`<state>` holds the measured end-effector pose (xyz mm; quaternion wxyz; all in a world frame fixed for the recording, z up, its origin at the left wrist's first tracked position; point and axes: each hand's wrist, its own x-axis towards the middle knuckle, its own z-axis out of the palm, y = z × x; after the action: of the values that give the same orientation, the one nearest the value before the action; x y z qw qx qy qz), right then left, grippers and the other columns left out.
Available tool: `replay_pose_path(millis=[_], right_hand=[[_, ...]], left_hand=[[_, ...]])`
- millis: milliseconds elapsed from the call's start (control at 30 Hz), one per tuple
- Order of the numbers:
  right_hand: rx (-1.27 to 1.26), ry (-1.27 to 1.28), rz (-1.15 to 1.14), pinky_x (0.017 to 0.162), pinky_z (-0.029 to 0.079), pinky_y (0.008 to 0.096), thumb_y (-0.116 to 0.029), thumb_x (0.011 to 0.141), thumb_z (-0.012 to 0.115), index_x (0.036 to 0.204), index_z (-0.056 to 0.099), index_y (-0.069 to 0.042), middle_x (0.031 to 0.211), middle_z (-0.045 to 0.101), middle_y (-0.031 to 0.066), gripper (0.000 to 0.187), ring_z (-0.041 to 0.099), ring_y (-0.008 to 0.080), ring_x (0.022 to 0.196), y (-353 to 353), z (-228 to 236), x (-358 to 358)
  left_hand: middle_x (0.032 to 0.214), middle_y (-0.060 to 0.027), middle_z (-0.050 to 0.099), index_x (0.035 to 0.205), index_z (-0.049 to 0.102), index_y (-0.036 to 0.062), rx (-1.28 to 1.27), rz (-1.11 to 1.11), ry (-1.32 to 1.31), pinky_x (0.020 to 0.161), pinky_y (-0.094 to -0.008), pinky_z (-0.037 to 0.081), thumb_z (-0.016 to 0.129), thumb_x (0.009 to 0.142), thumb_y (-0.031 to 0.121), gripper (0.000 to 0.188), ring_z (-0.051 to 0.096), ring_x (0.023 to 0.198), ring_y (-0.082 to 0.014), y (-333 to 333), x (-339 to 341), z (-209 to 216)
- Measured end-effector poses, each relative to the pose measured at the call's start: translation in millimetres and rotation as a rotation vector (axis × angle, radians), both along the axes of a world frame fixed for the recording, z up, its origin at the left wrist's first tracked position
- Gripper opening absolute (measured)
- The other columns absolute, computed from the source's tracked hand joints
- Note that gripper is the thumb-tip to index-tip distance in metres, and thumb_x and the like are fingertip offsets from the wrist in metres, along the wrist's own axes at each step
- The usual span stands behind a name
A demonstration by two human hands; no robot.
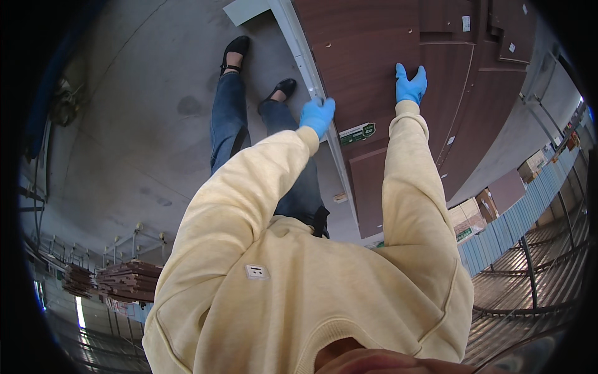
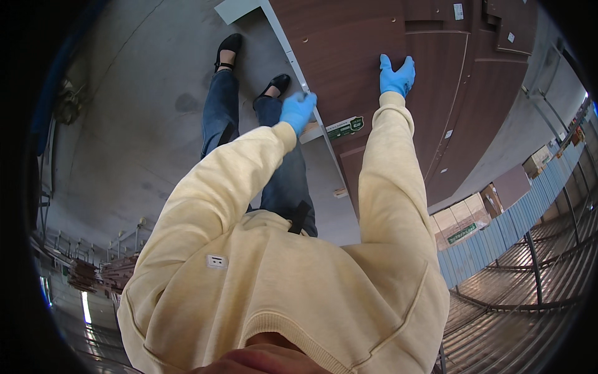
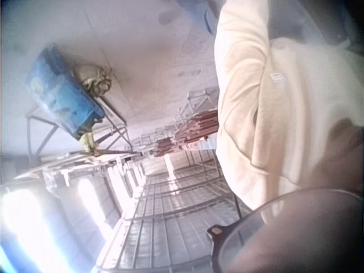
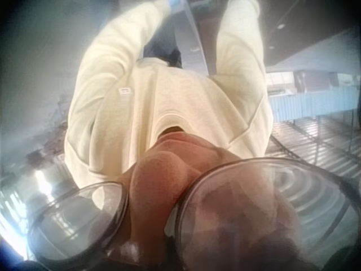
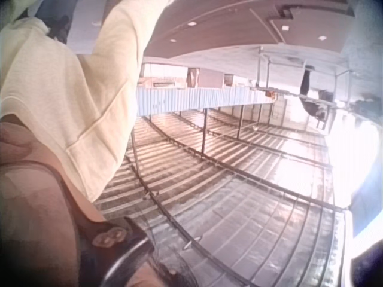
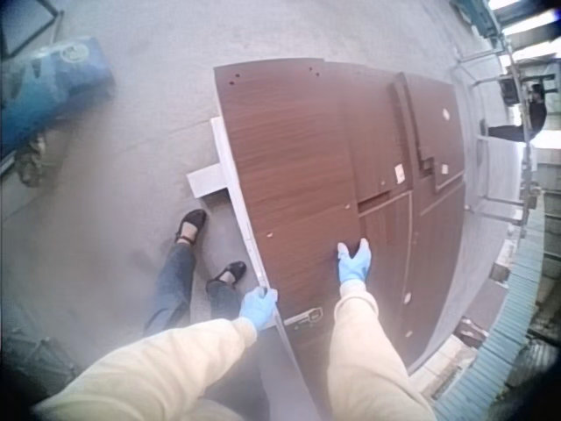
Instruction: The person wipes a large brown wooden panel with a white cloth, occasionally pouring liquid from a plastic bottle onto the cloth. After cleaning, the person lifts the panel and places it onto a stack of similar panels.
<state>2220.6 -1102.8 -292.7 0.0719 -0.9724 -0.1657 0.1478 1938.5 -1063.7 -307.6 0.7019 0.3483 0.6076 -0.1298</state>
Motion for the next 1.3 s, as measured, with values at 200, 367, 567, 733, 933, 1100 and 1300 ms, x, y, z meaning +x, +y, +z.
replay_pose_path(millis=[200,367,567,733,933,1100,1300], right_hand=[[-0.005,0.000,-0.008,0.121,0.039,0.0487,-0.050,0.083,0.084,0.151,0.049,-0.001,0.157,0.046,0.0250,0.091,0.044,0.0409,0.146,0.7,2.0,-1.3],[0.012,-0.004,-0.008,0.121,0.039,0.0485,-0.051,0.083,0.083,0.151,0.049,-0.001,0.157,0.046,0.0248,0.091,0.044,0.0408,0.146,-0.8,-2.9,0.8],[0.010,-0.026,-0.010,0.120,0.040,0.0488,-0.052,0.082,0.083,0.151,0.050,-0.002,0.157,0.047,0.0247,0.091,0.044,0.0405,0.146,-1.2,-2.3,-1.5],[-0.008,-0.025,-0.005,0.119,0.040,0.0490,-0.051,0.083,0.083,0.151,0.050,-0.002,0.155,0.048,0.0251,0.090,0.046,0.0415,0.144,2.3,2.6,-4.8],[-0.009,-0.018,-0.020,0.120,0.039,0.0491,-0.052,0.083,0.083,0.152,0.049,-0.003,0.158,0.046,0.0235,0.091,0.044,0.0404,0.146,-1.6,0.2,-1.0],[0.001,-0.013,-0.018,0.121,0.039,0.0488,-0.052,0.083,0.083,0.152,0.049,-0.003,0.158,0.046,0.0231,0.091,0.044,0.0399,0.146,3.6,3.0,-3.8],[0.028,-0.006,-0.014,0.121,0.038,0.0474,-0.052,0.082,0.083,0.150,0.050,0.000,0.156,0.047,0.0249,0.092,0.045,0.0401,0.146,-2.8,7.1,-5.2]], left_hand=[[0.082,-0.0129,0.072,0.098,0.073,0.0000,-0.013,-0.072,0.061,0.073,-0.0395,0.055,0.067,0.094,0.032,0.033,0.070,0.072,-0.0241,-69.1,3.3,-7.3],[0.081,-0.0177,0.073,0.092,0.075,0.0003,0.035,-0.140,0.111,0.078,-0.0439,0.056,0.068,0.092,0.032,0.032,0.071,0.076,-0.0336,-56.2,15.6,-10.9],[0.095,-0.0216,0.076,0.099,0.078,0.0032,0.064,-0.225,0.148,0.088,-0.0480,0.055,0.066,0.094,0.033,0.033,0.072,0.096,-0.0416,-41.9,18.0,6.3],[0.104,-0.0225,0.076,0.102,0.078,0.0042,0.081,-0.288,0.141,0.092,-0.0487,0.054,0.066,0.094,0.035,0.034,0.070,0.103,-0.0440,-38.0,17.3,8.4],[0.106,-0.0228,0.075,0.104,0.078,0.0043,0.063,-0.280,0.136,0.093,-0.0487,0.054,0.066,0.094,0.036,0.035,0.070,0.103,-0.0442,-36.3,17.4,10.8],[0.102,-0.0220,0.076,0.104,0.077,0.0043,0.061,-0.263,0.129,0.091,-0.0473,0.055,0.066,0.095,0.036,0.035,0.071,0.100,-0.0426,-33.1,15.5,15.3],[0.089,-0.0180,0.076,0.097,0.075,0.0001,0.002,-0.280,0.019,0.081,-0.0409,0.057,0.069,0.096,0.036,0.036,0.074,0.083,-0.0294,-37.9,-2.3,-4.8]])
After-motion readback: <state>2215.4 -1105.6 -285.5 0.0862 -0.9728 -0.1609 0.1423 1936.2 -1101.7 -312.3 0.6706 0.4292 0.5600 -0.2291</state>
